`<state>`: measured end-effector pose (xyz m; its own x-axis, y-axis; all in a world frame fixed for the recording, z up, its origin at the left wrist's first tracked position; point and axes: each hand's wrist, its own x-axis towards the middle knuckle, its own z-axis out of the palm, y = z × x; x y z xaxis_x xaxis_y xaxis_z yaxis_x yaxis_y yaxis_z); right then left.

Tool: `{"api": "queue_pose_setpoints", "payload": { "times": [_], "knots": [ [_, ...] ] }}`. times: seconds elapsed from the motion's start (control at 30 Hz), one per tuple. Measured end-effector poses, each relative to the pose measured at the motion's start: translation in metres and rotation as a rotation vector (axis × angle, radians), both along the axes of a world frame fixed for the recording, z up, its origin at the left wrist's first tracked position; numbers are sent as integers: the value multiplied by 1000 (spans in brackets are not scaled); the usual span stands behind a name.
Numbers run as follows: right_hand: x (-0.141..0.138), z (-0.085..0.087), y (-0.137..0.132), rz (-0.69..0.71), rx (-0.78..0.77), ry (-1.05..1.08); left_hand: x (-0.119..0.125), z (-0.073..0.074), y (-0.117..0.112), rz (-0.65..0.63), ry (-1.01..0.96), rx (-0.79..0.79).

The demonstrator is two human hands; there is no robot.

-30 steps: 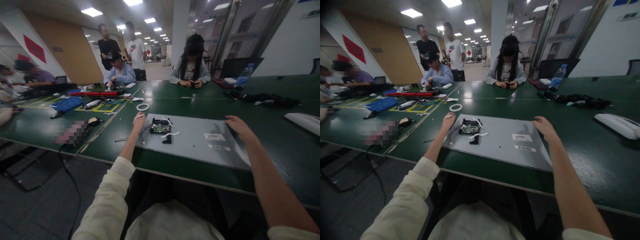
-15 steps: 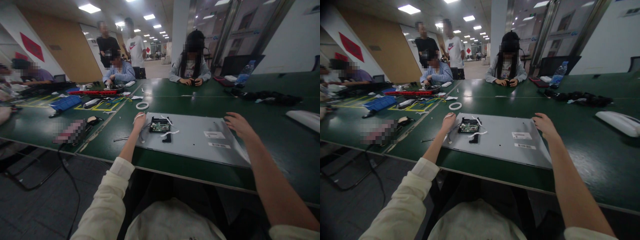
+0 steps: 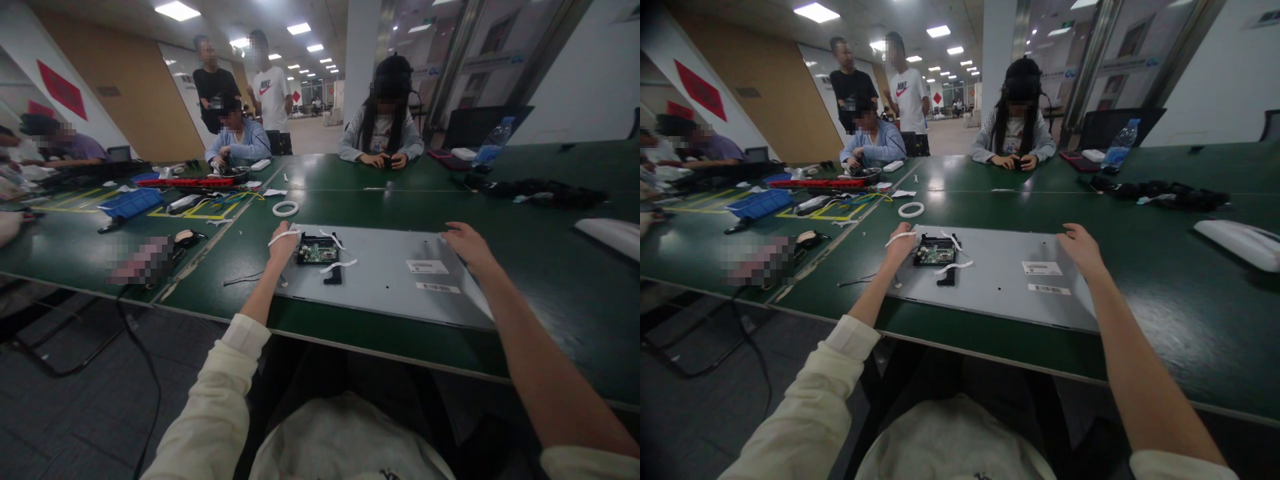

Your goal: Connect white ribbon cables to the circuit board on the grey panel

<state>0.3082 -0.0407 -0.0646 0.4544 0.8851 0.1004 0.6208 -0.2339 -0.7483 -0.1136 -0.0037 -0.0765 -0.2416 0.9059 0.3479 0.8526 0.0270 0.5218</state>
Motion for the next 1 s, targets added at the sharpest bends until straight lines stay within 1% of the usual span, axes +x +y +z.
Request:
{"api": "queue_pose_setpoints", "payload": {
  "times": [0.07, 0.13, 0.2, 0.3, 0.4, 0.47, 0.53, 0.67, 0.83, 1.0],
  "knots": [
    [-2, 1, 0, -8, -3, 2, 1, -2, 1, -99, 52, 95],
    [-3, 1, -1, -2, -8, -8, 2, -1, 1, -249, 91, 165],
    [-4, 2, -2, 10, -15, -33, 2, 3, -2, -424, 100, 160],
    [-4, 3, -3, 12, -31, -83, 1, 11, -11, -633, 64, 15],
    [-5, 3, -3, 24, -53, -126, -3, 18, -18, -761, 25, -193],
    [-5, 4, -4, 31, -71, -145, -8, 21, -21, -835, 28, -287],
    [-6, 5, -4, 34, -88, -155, -12, 22, -21, -877, 44, -336],
    [-7, 5, -4, 39, -108, -166, -18, 21, -19, -897, 70, -381],
    [-8, 5, -4, 51, -122, -183, -16, 19, -16, -950, 41, -295],
    [-9, 4, -4, 59, -127, -205, -7, 17, -18, -953, -2, -209]
  ]
}}
